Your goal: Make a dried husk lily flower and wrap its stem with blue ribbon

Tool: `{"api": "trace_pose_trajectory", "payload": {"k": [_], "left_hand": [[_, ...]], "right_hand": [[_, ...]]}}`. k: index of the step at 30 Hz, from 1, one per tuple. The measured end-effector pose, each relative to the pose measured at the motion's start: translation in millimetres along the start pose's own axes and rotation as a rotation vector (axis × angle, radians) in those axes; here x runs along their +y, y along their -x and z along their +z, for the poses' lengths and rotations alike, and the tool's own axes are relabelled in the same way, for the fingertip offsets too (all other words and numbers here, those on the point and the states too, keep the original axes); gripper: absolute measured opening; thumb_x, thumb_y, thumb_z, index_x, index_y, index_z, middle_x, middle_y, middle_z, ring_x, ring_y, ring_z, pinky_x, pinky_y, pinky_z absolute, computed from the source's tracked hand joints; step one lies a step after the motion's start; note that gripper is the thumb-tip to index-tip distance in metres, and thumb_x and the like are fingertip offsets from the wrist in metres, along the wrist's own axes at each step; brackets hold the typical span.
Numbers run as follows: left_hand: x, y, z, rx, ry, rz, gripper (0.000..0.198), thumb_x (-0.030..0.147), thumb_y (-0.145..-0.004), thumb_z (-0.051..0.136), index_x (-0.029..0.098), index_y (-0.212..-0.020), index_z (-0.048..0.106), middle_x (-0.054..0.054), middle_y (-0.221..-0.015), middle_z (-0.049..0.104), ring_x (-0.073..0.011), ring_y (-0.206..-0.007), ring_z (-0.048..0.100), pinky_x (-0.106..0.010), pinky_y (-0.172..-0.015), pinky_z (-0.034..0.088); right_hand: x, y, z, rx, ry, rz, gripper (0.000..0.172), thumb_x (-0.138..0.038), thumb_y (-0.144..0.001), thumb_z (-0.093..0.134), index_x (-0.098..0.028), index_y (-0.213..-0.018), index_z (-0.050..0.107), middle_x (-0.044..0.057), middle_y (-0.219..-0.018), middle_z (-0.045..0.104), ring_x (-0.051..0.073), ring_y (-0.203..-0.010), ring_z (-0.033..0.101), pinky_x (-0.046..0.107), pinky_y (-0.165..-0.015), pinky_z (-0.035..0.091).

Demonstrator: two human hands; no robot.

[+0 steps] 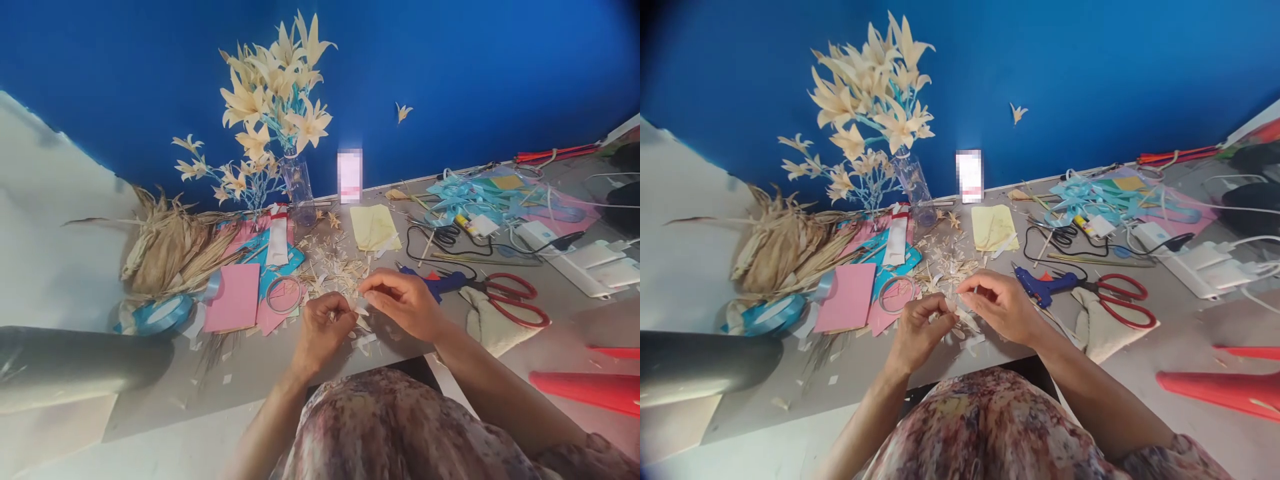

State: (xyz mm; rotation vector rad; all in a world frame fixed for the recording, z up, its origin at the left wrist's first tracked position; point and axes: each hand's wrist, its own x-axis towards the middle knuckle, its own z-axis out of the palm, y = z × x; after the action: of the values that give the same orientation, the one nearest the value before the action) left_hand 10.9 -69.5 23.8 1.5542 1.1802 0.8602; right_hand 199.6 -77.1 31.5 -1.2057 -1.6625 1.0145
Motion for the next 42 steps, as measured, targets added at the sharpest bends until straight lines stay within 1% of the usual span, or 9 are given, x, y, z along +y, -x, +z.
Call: {"api": "trace_pose_trajectory", "payload": {"k": [3, 5, 10, 14, 21, 25, 29, 37, 42], "left_hand": [[-0.4, 0.5, -0.8, -0.018, -0.009, 0.018, 0.017, 0.019, -0.071, 0.060, 0.020, -0.054, 0.055, 0.003, -0.055, 0.051, -0.0137, -0.058, 0.047, -0.027, -0.060, 0.036], [-1.0, 0.4, -1.0, -0.032, -0.002, 0.020, 0.017, 0.020, -0.071, 0.060, 0.020, -0.055, 0.056, 0.003, -0.055, 0.052, -0.0135, -0.058, 0.047, -0.026, -0.060, 0.036], [-2.5, 0.4, -0.9, -0.078, 0.026, 0.010, 0.017, 0.021, -0.073, 0.062, 0.018, -0.057, 0.059, 0.002, -0.058, 0.054, -0.0135, -0.061, 0.048, -0.026, -0.063, 0.037], [-3.3, 0.9, -0.2, -0.114, 0.064, 0.003, 0.013, 0.023, -0.077, 0.066, 0.018, -0.064, 0.067, 0.001, -0.063, 0.059, -0.0144, -0.064, 0.051, -0.027, -0.066, 0.039], [-6.7, -1.6, 2.9, -0.113, 0.135, -0.012, 0.012, 0.026, -0.077, 0.074, 0.017, -0.069, 0.070, 0.000, -0.067, 0.064, -0.0147, -0.067, 0.055, -0.026, -0.067, 0.042], [-7.3, -1.6, 5.4, -0.066, 0.140, 0.001, 0.013, 0.026, -0.075, 0.078, 0.017, -0.069, 0.069, 0.001, -0.067, 0.063, -0.0140, -0.066, 0.055, -0.026, -0.066, 0.043], [-6.6, -0.4, 8.5, -0.016, 0.100, 0.051, 0.011, 0.020, -0.077, 0.074, 0.018, -0.068, 0.069, 0.000, -0.067, 0.064, -0.0139, -0.066, 0.056, -0.026, -0.066, 0.043], [-18.0, 1.1, 10.8, 0.075, 0.132, 0.179, 0.008, 0.017, -0.083, 0.070, 0.020, -0.077, 0.075, -0.002, -0.077, 0.062, -0.0146, -0.071, 0.057, -0.027, -0.069, 0.044], [-23.4, 2.5, 9.4, 0.151, 0.136, 0.248, 0.010, 0.016, -0.085, 0.071, 0.021, -0.077, 0.076, -0.002, -0.079, 0.063, -0.0148, -0.074, 0.058, -0.026, -0.069, 0.043]], "right_hand": [[-0.9, -2.8, -1.5, -0.080, 0.042, -0.030, 0.014, -0.030, -0.090, 0.063, -0.020, -0.094, 0.072, 0.004, -0.086, 0.067, 0.016, -0.073, 0.056, 0.026, -0.062, 0.041], [-1.9, -3.6, -1.2, -0.095, 0.047, -0.031, 0.013, -0.029, -0.090, 0.064, -0.020, -0.091, 0.072, 0.004, -0.084, 0.066, 0.015, -0.073, 0.056, 0.027, -0.063, 0.041], [-2.2, -3.0, 1.1, -0.086, 0.036, -0.025, 0.012, -0.026, -0.088, 0.063, -0.019, -0.081, 0.069, 0.002, -0.078, 0.063, 0.015, -0.070, 0.055, 0.027, -0.062, 0.040], [-2.0, -1.8, 2.2, -0.062, -0.015, 0.016, 0.012, -0.023, -0.087, 0.061, -0.018, -0.076, 0.064, 0.001, -0.074, 0.059, 0.014, -0.068, 0.051, 0.026, -0.061, 0.039], [-0.3, 0.5, 3.6, -0.003, -0.060, 0.108, 0.011, -0.023, -0.084, 0.060, -0.018, -0.074, 0.062, 0.000, -0.073, 0.059, 0.013, -0.066, 0.050, 0.025, -0.059, 0.037], [0.3, 1.6, 5.3, 0.020, -0.080, 0.140, 0.009, -0.021, -0.082, 0.059, -0.018, -0.074, 0.063, -0.001, -0.072, 0.059, 0.013, -0.066, 0.049, 0.025, -0.059, 0.037], [0.1, 2.0, 6.9, 0.030, -0.097, 0.172, 0.010, -0.023, -0.082, 0.059, -0.018, -0.074, 0.063, -0.001, -0.071, 0.059, 0.013, -0.064, 0.048, 0.025, -0.057, 0.036], [6.8, 6.6, 6.1, 0.102, -0.167, 0.138, 0.014, -0.029, -0.087, 0.061, -0.018, -0.079, 0.065, -0.001, -0.073, 0.059, 0.013, -0.065, 0.051, 0.025, -0.060, 0.038], [10.4, 10.0, 7.2, 0.054, -0.193, 0.189, 0.016, -0.030, -0.086, 0.062, -0.017, -0.077, 0.064, -0.001, -0.071, 0.059, 0.013, -0.066, 0.051, 0.025, -0.059, 0.038]]}}
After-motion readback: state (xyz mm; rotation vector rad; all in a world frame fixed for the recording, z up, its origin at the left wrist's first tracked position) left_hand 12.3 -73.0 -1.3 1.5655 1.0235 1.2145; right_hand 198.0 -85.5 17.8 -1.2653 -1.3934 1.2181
